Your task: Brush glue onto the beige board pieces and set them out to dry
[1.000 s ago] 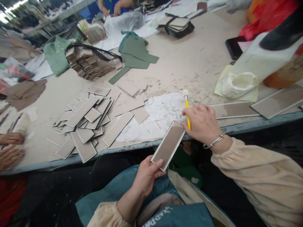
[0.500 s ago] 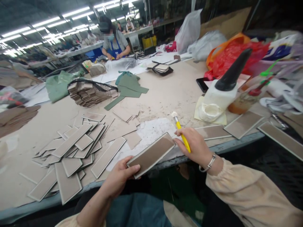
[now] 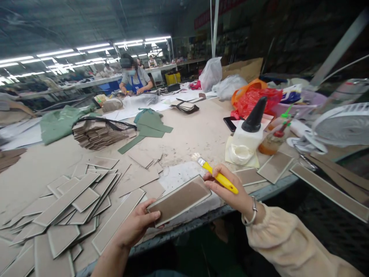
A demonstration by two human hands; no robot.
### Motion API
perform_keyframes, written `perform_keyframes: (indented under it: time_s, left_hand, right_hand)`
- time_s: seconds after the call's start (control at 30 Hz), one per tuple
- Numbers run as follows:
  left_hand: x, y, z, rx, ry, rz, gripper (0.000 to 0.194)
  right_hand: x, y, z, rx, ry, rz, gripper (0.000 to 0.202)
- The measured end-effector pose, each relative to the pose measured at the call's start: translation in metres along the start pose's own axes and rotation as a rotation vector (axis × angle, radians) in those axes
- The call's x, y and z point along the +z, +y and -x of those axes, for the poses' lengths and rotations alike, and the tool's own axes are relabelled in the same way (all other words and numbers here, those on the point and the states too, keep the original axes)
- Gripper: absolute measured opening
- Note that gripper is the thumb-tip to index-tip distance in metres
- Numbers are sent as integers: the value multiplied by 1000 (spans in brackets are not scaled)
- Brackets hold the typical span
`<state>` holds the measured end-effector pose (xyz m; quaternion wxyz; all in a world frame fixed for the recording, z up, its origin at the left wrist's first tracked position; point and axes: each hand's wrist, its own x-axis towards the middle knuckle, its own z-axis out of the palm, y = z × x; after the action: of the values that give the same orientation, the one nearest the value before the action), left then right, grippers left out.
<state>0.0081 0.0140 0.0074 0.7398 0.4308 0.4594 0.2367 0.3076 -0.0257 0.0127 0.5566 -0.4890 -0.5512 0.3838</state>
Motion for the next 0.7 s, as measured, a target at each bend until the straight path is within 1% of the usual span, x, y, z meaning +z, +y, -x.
perform_keyframes:
  time_s: [0.13, 0.23, 0.33, 0.43, 0.53, 0.7]
  left_hand:
    - [4, 2, 2, 4, -15, 13, 44]
    - [9, 6, 6, 47, 16, 96, 46]
    - [14, 7, 12, 112, -4, 192, 57]
    - [16, 4, 14, 167, -86, 288, 66]
    - [14, -1, 12, 166, -140, 353, 66]
    - [14, -5, 10, 150, -121, 369, 60]
  right_hand:
    - [5, -3, -2, 47, -38, -16, 29]
    - [7, -4, -4, 70, -44, -64, 32]
    - [6, -3, -5, 88, 9, -74, 34]
    - [3, 4, -7, 95, 99, -17, 36]
    - [2, 14, -10, 105, 118, 8, 38]
    - [4, 19, -10, 103, 128, 55, 38]
